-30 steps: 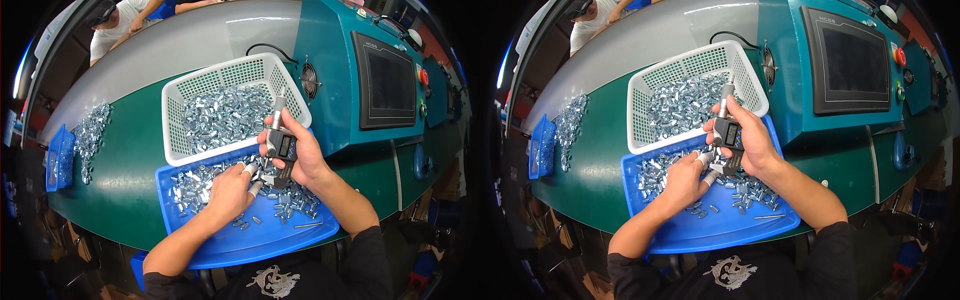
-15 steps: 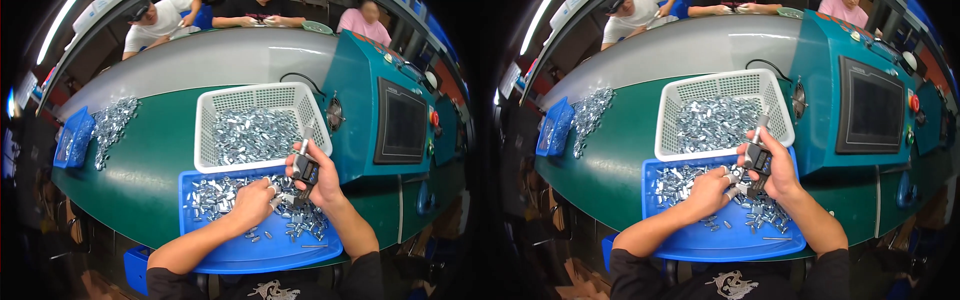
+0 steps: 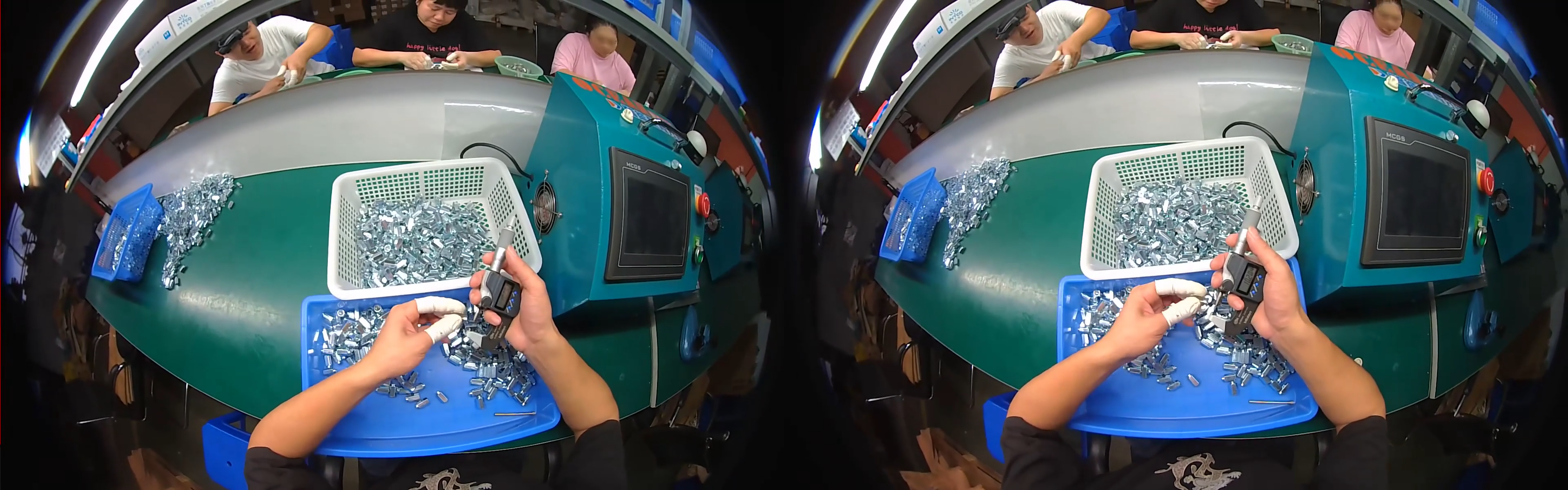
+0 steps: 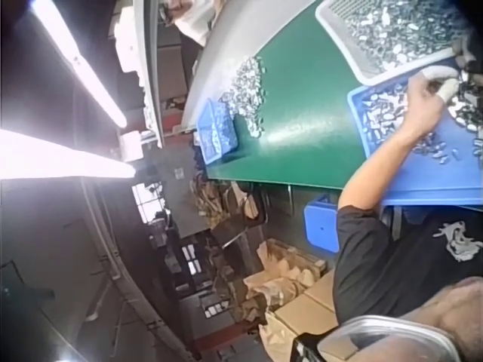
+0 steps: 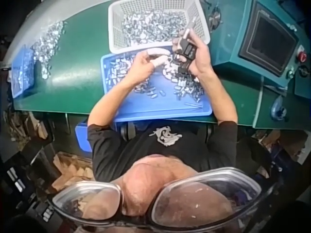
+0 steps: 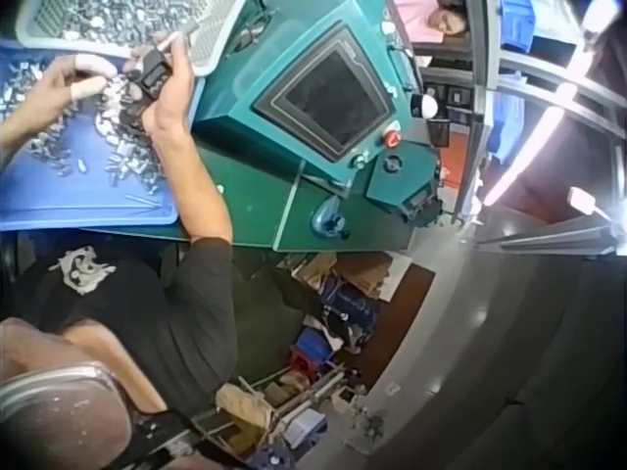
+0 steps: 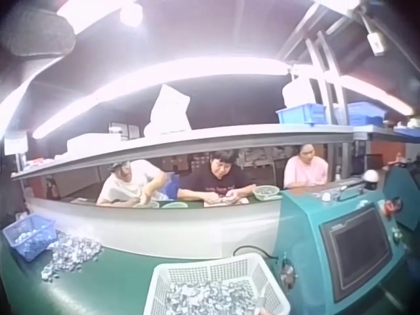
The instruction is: Using a digital micrometer to measure small metal components on a production line.
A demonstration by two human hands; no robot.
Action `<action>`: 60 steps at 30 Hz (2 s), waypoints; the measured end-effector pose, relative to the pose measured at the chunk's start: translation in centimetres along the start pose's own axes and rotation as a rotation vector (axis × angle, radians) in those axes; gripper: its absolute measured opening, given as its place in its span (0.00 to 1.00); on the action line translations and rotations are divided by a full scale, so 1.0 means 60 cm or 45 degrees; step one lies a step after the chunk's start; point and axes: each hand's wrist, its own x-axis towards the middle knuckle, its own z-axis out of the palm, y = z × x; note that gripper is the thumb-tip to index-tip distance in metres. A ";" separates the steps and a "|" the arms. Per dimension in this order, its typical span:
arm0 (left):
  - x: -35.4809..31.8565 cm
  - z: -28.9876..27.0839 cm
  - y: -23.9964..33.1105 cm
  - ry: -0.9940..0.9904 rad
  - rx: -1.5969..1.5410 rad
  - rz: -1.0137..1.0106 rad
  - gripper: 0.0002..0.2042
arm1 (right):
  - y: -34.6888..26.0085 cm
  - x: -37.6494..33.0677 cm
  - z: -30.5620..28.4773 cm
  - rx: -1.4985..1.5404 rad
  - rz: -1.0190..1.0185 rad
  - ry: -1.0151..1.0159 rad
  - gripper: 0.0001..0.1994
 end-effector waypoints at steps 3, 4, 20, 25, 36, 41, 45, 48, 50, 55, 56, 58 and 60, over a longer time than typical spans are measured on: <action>0.000 0.003 -0.009 -0.018 -0.022 0.006 0.10 | 0.000 -0.001 -0.001 0.059 0.000 -0.065 0.21; 0.002 0.001 -0.013 -0.024 -0.056 0.035 0.09 | -0.001 0.003 0.000 0.074 -0.002 -0.092 0.22; -0.002 0.002 0.009 -0.038 -0.024 -0.149 0.09 | 0.002 0.000 -0.002 0.006 0.034 -0.183 0.25; 0.002 0.001 0.006 -0.015 -0.023 -0.153 0.09 | 0.006 0.007 -0.007 -0.013 0.012 -0.165 0.20; 0.001 0.002 0.018 -0.012 -0.007 -0.150 0.11 | 0.001 0.006 -0.003 0.011 0.018 -0.120 0.21; -0.001 0.001 0.020 -0.066 -0.009 -0.189 0.12 | -0.001 0.004 -0.004 0.044 0.019 -0.164 0.24; 0.003 0.000 0.007 -0.039 0.067 -0.160 0.10 | -0.001 0.002 -0.007 0.018 0.005 -0.147 0.20; 0.004 -0.002 0.011 -0.038 0.155 -0.162 0.09 | -0.003 -0.001 -0.001 -0.047 -0.007 -0.085 0.16; 0.002 -0.004 0.011 -0.018 0.187 -0.143 0.08 | 0.002 0.005 -0.003 -0.098 -0.006 -0.109 0.15; 0.004 -0.005 0.005 -0.034 0.141 -0.090 0.07 | 0.000 -0.003 0.005 -0.133 -0.030 -0.100 0.16; 0.007 -0.001 0.005 -0.038 0.167 -0.098 0.07 | 0.000 -0.005 0.002 -0.142 -0.062 -0.087 0.17; 0.008 -0.005 0.007 -0.023 0.189 -0.165 0.07 | 0.003 -0.003 0.004 -0.121 -0.061 -0.104 0.18; 0.007 -0.008 0.004 -0.028 0.189 -0.183 0.08 | 0.002 -0.005 0.007 -0.123 -0.057 -0.114 0.19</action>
